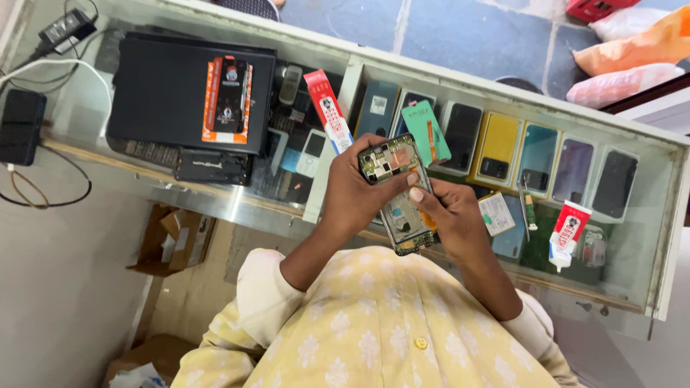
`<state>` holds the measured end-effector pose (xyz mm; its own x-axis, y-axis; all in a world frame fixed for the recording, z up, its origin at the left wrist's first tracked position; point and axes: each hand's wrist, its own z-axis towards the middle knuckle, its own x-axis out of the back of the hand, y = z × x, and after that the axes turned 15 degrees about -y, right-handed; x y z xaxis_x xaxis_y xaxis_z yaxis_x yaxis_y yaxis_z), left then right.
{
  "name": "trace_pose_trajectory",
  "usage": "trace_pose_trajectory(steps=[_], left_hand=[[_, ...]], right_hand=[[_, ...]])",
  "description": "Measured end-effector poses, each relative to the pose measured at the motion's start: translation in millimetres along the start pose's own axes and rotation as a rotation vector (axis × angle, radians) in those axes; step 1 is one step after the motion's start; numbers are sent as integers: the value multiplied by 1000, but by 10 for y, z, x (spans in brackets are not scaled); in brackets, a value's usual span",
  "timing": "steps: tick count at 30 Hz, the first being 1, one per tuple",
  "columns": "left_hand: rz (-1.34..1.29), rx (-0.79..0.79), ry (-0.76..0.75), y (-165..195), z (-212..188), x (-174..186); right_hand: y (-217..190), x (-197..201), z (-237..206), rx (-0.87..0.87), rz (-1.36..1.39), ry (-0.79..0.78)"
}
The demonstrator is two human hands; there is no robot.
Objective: The person disassembles a smartphone, removes the battery, and applies adhesive around the internal frame. The person then picks up a new battery and a tube of adhesive, preparing to reassemble the device.
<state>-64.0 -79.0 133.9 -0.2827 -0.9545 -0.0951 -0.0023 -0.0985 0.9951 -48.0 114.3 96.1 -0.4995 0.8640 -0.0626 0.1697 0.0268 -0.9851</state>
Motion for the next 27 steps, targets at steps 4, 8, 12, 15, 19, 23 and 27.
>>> trace_pose_trajectory(steps=[4,8,12,15,19,23,27], left_hand=[[-27,-28,7,19,-4,27],[-38,-74,27,46,-28,2],[-53,-56,35,71,-95,-39],[-62,-62,46,81,-156,-70],[-11,-76,98,95,-245,-119],[-67,-103,110,116,-299,-170],[-85,-82,132,114,-310,-212]], right_hand=[[71,-44,15,22,30,36],[46,-11,-8,25,32,15],[-5,25,-61,38,22,-41],[-32,10,-93,26,-94,-52],[-58,-48,-133,21,-47,-54],[-95,-48,-160,39,-104,-63],[-122,-13,-198,70,-96,-99]])
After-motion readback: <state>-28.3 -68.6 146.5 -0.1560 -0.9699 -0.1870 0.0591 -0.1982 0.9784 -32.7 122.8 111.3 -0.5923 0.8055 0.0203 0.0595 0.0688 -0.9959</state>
